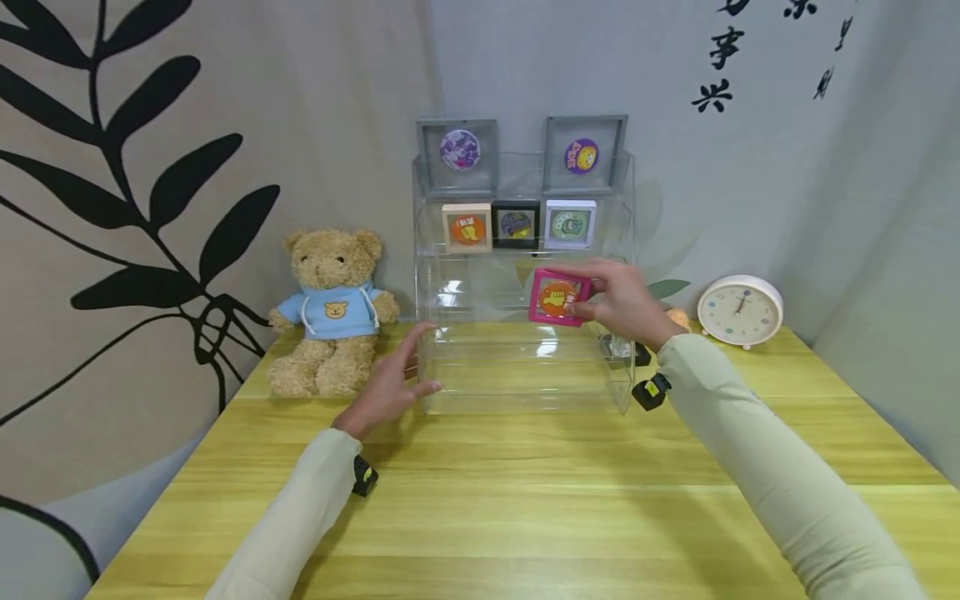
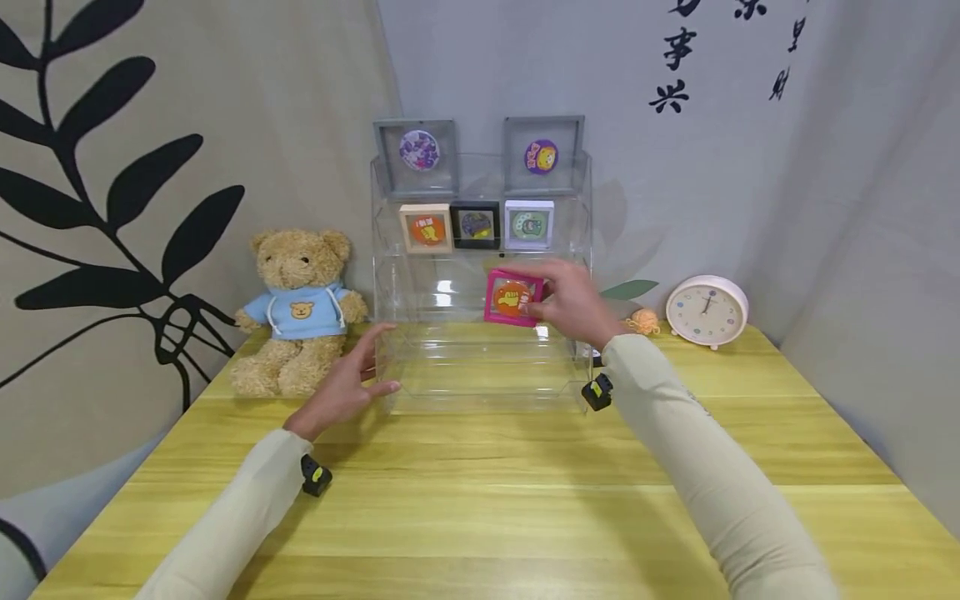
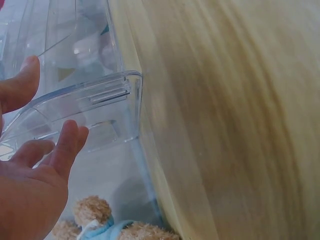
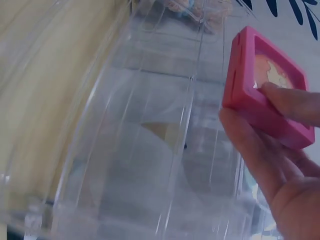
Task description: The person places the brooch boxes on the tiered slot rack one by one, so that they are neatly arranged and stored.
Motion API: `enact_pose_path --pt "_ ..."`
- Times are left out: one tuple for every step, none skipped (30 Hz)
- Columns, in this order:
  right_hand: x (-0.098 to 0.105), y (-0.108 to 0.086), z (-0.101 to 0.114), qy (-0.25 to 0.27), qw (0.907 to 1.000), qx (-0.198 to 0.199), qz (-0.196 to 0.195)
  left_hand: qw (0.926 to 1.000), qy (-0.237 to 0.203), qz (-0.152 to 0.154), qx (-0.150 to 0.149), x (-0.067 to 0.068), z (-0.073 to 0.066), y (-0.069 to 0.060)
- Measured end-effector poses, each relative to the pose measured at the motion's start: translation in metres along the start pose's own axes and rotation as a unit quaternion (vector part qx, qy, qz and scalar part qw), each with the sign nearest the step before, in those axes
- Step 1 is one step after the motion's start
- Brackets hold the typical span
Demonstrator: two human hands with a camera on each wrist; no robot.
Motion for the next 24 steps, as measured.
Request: enact_pose_path --pt "-0.002 0.004 0.002 0.003 1.0 0.004 -0.001 1.0 0.002 -0.002 0.002 0.0 0.0 0.0" --pt "-0.004 0.009 0.004 -0.003 1.0 0.008 -0.002 1.0 0.001 -0.001 0.002 0.001 0.0 0.0" --pt "-0.006 0.012 0.006 -0.011 0.9999 0.009 -0.004 1.0 0.0 -0.001 0.003 0.001 0.0 0.0" --pt "-0.008 0.016 0.007 -0.013 0.9999 0.01 -0.006 1.0 0.003 -0.002 0.003 0.001 0.0 0.0" --pt "-0.009 0.02 0.009 -0.011 0.9998 0.011 -0.009 1.0 0.004 -0.001 0.002 0.001 0.0 0.0" --pt "-0.011 0.024 0.01 -0.013 0.9997 0.014 -0.013 1.0 0.003 0.0 0.001 0.001 0.0 0.0" --pt "-0.012 0.028 0.012 -0.016 0.9996 0.019 -0.016 1.0 -0.001 0.003 0.002 0.0 0.001 0.0" --pt "-0.013 0.032 0.014 -0.026 0.9992 0.024 -0.021 1.0 -0.005 0.006 0.0 0.0 0.001 0.0" --pt "-0.014 0.036 0.016 -0.027 0.9988 0.031 -0.026 1.0 -0.006 0.007 0.0 -0.001 0.001 0.0" --pt "-0.016 0.04 0.018 -0.028 0.9984 0.038 -0.032 0.9999 -0.008 0.007 -0.002 -0.001 0.001 0.0" --pt "-0.017 0.044 0.019 -0.03 0.998 0.041 -0.038 0.9999 -0.008 0.008 -0.002 -0.001 0.001 0.0" --pt "-0.018 0.048 0.019 -0.036 0.9975 0.044 -0.043 0.9999 -0.008 0.008 -0.001 -0.002 0.001 -0.001" --pt "-0.02 0.052 0.019 -0.038 0.9972 0.044 -0.046 1.0 -0.007 0.007 -0.001 -0.001 0.001 -0.001" --pt "-0.021 0.055 0.019 -0.043 0.997 0.041 -0.049 1.0 -0.005 0.005 -0.001 -0.001 0.001 -0.001" --pt "-0.023 0.058 0.018 -0.046 0.9968 0.038 -0.052 1.0 -0.003 0.004 0.0 -0.001 0.001 -0.001" --pt "-0.024 0.061 0.017 -0.046 0.9969 0.032 -0.055 1.0 -0.002 0.004 0.001 -0.001 0.001 -0.001" --pt "-0.025 0.064 0.016 -0.048 0.9967 0.027 -0.06 1.0 -0.002 0.004 0.001 -0.001 0.001 -0.001" --pt "-0.026 0.067 0.015 -0.051 0.9963 0.025 -0.065 1.0 -0.003 0.005 0.0 -0.001 0.001 -0.001" --pt "-0.027 0.069 0.014 -0.052 0.996 0.02 -0.07 1.0 -0.005 0.006 -0.001 -0.001 0.001 0.0" --pt "-0.028 0.071 0.012 -0.055 0.9956 0.017 -0.075 1.0 -0.006 0.006 -0.002 -0.001 0.001 0.0" --pt "-0.03 0.074 0.011 -0.056 0.9952 0.017 -0.078 0.9999 -0.007 0.008 -0.003 -0.002 0.001 0.0" --pt "-0.031 0.076 0.011 -0.059 0.9948 0.016 -0.081 0.9999 -0.009 0.008 -0.004 -0.001 0.0 0.0" --pt "-0.033 0.079 0.01 -0.063 0.9945 0.016 -0.081 0.9999 -0.009 0.008 -0.005 -0.001 0.0 0.0" --pt "-0.036 0.081 0.008 -0.067 0.9944 0.015 -0.08 0.9999 -0.008 0.007 -0.006 -0.001 0.0 0.0"
Point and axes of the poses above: each hand's wrist, its own y-axis towards the middle knuckle, its own x-axis out of the back of the hand, z = x × y, the point moved 10 cm from there along y, towards the middle knuckle, and after that the axes turned 15 degrees about x, right-handed, at the moved point
